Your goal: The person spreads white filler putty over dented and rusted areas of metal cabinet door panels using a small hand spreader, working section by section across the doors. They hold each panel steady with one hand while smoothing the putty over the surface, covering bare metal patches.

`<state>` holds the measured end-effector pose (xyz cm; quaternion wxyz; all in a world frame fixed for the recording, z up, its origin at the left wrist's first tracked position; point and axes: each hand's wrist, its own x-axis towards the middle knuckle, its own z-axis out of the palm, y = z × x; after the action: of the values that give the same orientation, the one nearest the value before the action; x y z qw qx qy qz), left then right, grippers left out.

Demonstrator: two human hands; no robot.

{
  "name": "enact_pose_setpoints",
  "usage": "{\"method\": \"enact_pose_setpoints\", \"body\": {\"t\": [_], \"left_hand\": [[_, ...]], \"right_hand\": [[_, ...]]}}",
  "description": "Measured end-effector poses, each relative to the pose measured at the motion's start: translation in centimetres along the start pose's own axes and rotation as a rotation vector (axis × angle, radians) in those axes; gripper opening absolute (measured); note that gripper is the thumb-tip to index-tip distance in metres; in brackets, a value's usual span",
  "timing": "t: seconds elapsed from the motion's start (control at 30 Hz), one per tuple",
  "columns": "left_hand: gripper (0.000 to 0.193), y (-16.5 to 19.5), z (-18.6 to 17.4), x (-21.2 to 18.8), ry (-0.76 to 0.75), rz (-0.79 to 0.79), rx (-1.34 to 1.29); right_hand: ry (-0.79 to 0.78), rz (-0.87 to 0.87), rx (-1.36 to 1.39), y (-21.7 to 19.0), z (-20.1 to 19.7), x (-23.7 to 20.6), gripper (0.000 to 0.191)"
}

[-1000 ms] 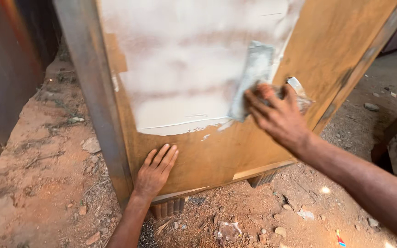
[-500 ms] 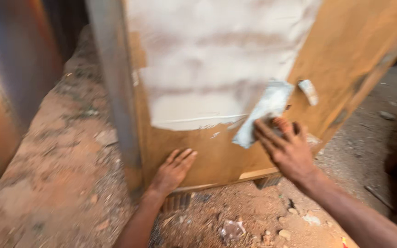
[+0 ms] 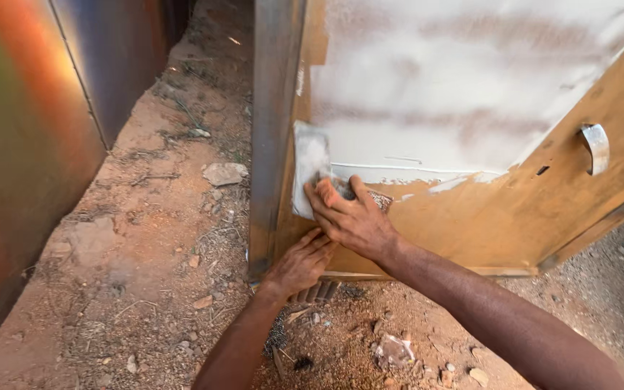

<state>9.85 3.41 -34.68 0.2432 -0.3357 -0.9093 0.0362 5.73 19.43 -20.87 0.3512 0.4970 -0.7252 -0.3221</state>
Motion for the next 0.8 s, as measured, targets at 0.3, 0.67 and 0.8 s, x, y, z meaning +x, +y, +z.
{"method": "enact_pose_setpoints", "body": {"t": [0.3,0.67,0.8], "left_hand": [[0.047,-0.6,1.5,-2.0,-0.016,0.064,0.132],[0.04,-0.5,1.7,-2.3,-0.11,0.011,0.131],[0.028,-0.2,1.4,-2.2,-0.097,-0.042,0.008]], "right_hand": [[-0.525,-0.246,-0.408,4.9,3.1,-13.9,0.081],[0.028,0.309,0.07,9.8,11.8,-28.3,0.049],[0.12,0.462,0.053,8.9,10.8,-30.0,0.05]]}}
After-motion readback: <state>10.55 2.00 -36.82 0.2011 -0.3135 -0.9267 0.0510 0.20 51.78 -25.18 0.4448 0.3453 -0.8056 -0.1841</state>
